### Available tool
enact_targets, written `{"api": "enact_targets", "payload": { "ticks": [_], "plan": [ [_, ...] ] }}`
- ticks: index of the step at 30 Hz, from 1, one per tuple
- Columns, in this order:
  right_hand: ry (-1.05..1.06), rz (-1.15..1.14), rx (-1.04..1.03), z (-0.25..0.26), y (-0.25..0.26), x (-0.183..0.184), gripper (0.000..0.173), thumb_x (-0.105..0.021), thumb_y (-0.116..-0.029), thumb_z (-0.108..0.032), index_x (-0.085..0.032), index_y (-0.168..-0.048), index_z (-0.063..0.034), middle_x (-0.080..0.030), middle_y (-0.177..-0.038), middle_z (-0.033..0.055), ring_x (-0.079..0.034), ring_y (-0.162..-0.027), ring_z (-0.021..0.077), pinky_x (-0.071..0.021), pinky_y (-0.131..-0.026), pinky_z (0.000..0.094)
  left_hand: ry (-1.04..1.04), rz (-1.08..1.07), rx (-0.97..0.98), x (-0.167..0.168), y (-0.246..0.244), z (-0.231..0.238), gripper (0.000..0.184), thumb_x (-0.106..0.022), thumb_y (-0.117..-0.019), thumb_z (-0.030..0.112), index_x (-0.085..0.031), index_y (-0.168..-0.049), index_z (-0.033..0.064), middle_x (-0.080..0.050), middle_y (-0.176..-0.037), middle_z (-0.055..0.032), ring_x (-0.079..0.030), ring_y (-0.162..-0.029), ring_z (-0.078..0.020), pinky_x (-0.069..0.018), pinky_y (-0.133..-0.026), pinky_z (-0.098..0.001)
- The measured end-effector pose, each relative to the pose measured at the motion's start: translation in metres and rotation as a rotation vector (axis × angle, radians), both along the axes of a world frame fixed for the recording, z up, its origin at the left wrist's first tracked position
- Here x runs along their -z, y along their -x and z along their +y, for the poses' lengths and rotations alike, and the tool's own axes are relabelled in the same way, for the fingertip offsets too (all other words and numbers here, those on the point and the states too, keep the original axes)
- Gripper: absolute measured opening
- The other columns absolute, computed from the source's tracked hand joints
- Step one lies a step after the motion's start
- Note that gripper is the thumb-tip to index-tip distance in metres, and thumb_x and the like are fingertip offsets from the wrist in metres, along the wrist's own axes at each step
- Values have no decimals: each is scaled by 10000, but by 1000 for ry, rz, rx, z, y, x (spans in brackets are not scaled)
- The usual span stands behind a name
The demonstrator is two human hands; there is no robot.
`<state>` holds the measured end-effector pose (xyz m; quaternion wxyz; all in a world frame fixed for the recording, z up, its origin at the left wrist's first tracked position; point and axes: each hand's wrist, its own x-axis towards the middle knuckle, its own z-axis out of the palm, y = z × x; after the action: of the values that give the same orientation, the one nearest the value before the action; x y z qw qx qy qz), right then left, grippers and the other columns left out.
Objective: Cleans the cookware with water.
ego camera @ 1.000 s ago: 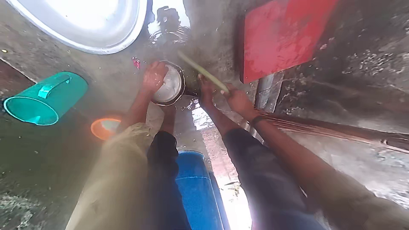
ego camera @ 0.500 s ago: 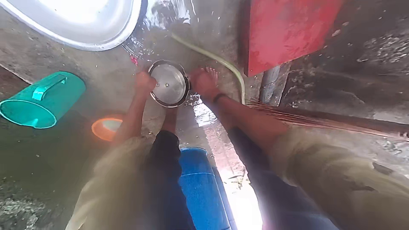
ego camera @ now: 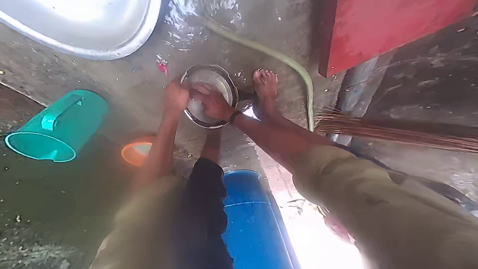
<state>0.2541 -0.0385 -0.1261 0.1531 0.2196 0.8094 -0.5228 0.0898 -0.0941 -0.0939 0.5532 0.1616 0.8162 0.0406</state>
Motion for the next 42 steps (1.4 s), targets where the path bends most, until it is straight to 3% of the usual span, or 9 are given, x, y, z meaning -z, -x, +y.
{"api": "enact_targets", "payload": {
  "ticks": [5, 9, 12, 16, 22, 26, 33, 39, 42],
  "plan": [
    [-135, -405, 233, 5, 27, -9, 545, -595, -921, -156, -594, -1454, -265, -532, -1535, 21, -478, -1412, 303, -416, -1043, 624, -105, 0, -96, 3, -1, -3, 471, -311, -1095, 282, -625, -1312, 6, -665, -1220, -244, -620, -1195, -365, -452, -1024, -599],
    [-54, -218, 373, -28, 34, -29, 397, -650, -902, -191, -713, -1292, -150, -627, -1413, 46, -607, -1253, 269, -557, -909, 488, -103, -21, -100, 0, -3, -1, 472, -303, -1103, 276, -596, -1382, 32, -650, -1278, -233, -603, -1236, -349, -439, -1057, -586],
    [8, 24, 69, 0, 7, -15, 501, -587, -881, 2, -674, -1348, -157, -584, -1485, 35, -530, -1377, 274, -502, -1029, 486, -70, 6, -102, 0, -3, -1, 464, -315, -1118, 294, -610, -1333, 8, -666, -1203, -258, -629, -1179, -386, -455, -1017, -621],
    [-104, -53, -161, 20, 4, 0, 584, -527, -941, -61, -542, -1503, -216, -449, -1614, -34, -365, -1517, 247, -335, -1192, 532, -125, 2, -113, 7, -5, -4, 455, -305, -1114, 261, -628, -1256, -26, -668, -1158, -260, -639, -1136, -368, -466, -1003, -583],
    [-198, -528, 199, 15, 20, -14, 645, -615, -880, -202, -523, -1513, -287, -525, -1542, -13, -472, -1418, 277, -427, -1013, 622, -50, 30, -72, -3, -4, 2, 463, -309, -1119, 307, -616, -1312, 19, -673, -1186, -255, -643, -1157, -389, -471, -995, -620],
    [-22, -539, 472, 6, 50, -24, 534, -688, -885, -220, -628, -1409, -134, -561, -1487, 85, -487, -1390, 334, -496, -988, 581, -1, 35, -68, -6, -6, 10, 464, -310, -1115, 320, -614, -1325, 41, -673, -1188, -261, -638, -1160, -417, -464, -978, -654],
    [-197, -327, -55, 27, 18, -12, 494, -498, -978, -203, -584, -1461, -258, -560, -1508, -8, -495, -1381, 309, -406, -1015, 631, 45, 27, -57, -13, -9, 12, 457, -320, -1112, 320, -619, -1345, 65, -679, -1211, -243, -639, -1176, -413, -465, -977, -663],
    [-70, -580, 423, 0, 51, -30, 486, -637, -911, -229, -638, -1395, -188, -560, -1470, 60, -511, -1344, 323, -522, -922, 570, 2, 13, -93, -7, -14, 10, 455, -312, -1113, 305, -596, -1382, 72, -674, -1211, -256, -637, -1170, -426, -468, -977, -667],
    [-93, -339, 358, -15, 39, -27, 441, -611, -951, -238, -648, -1382, -153, -573, -1474, 29, -532, -1334, 268, -539, -941, 482, 10, 25, -63, -7, -11, 7, 475, -306, -1091, 329, -611, -1357, 80, -682, -1187, -242, -646, -1152, -412, -473, -948, -676]
  ]
}}
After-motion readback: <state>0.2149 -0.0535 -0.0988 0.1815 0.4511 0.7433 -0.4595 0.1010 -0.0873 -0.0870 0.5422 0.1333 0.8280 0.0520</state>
